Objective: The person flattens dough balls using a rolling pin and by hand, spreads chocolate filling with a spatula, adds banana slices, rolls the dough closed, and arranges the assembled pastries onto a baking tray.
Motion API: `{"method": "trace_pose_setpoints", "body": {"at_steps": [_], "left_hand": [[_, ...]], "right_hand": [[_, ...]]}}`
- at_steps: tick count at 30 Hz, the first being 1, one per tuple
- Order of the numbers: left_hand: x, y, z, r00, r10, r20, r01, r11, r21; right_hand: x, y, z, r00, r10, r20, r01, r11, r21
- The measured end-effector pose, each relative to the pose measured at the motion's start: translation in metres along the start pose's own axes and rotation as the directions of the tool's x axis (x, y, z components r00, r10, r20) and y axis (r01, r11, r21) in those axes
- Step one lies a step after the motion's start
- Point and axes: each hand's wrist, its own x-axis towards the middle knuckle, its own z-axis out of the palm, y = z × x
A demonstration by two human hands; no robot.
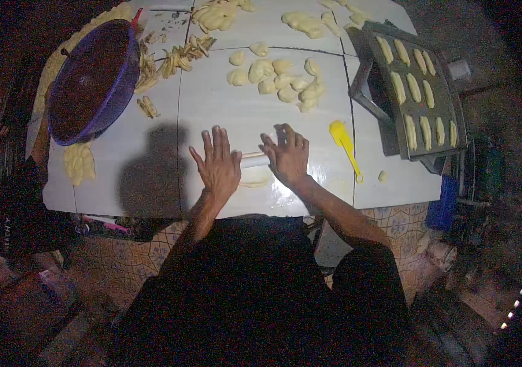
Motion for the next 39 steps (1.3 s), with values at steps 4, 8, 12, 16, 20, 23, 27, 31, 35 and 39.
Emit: {"method": "trace_pose_setpoints", "body": {"at_steps": [4,8,12,16,20,23,27,31,35,39], "left_hand": [[0.066,0.0,0.006,0.998,-0.065,-0.005,0.066,0.996,0.052],[0.109,-0.016,0.019,0.992,-0.109,-0.066,0.111,0.993,0.029],[0.121,-0.023,0.009,0.937,-0.222,-0.268,0.15,0.953,-0.264],[0.089,-0.012,-0.016,0.951,0.28,-0.128,-0.306,0.804,-0.509],[0.059,-0.021,-0.006,0.938,0.295,-0.182,-0.341,0.884,-0.321],[0.019,-0.065,-0.021,0.966,-0.006,-0.257,-0.088,0.933,-0.35],[-0.063,-0.123,-0.023,0.875,-0.395,-0.278,0.35,0.915,-0.2],[-0.129,-0.143,0.009,0.708,-0.652,-0.271,0.653,0.751,-0.102],[-0.103,-0.127,-0.022,0.652,-0.609,-0.452,0.643,0.76,-0.097],[-0.097,-0.124,-0.022,0.614,-0.639,-0.464,0.623,0.753,-0.211]], "right_hand": [[0.038,0.01,-0.004,0.995,0.103,0.01,-0.102,0.993,-0.066],[0.061,0.021,0.004,0.993,0.116,0.009,-0.115,0.989,-0.089],[0.061,0.062,-0.001,0.95,0.29,-0.116,-0.275,0.952,0.134],[0.024,0.149,-0.042,0.916,0.396,0.062,-0.397,0.918,0.001],[-0.034,0.184,-0.037,0.944,0.313,0.101,-0.286,0.932,-0.222],[-0.02,0.171,-0.042,0.85,0.439,0.291,-0.448,0.893,-0.04],[0.004,0.142,-0.036,0.967,0.129,0.221,-0.188,0.943,0.275],[0.135,-0.027,-0.061,0.873,-0.031,0.486,-0.363,0.625,0.691],[0.254,-0.155,-0.052,0.896,-0.205,0.394,-0.207,0.592,0.779],[0.323,-0.249,-0.015,0.82,-0.195,0.537,-0.163,0.821,0.547]]}}
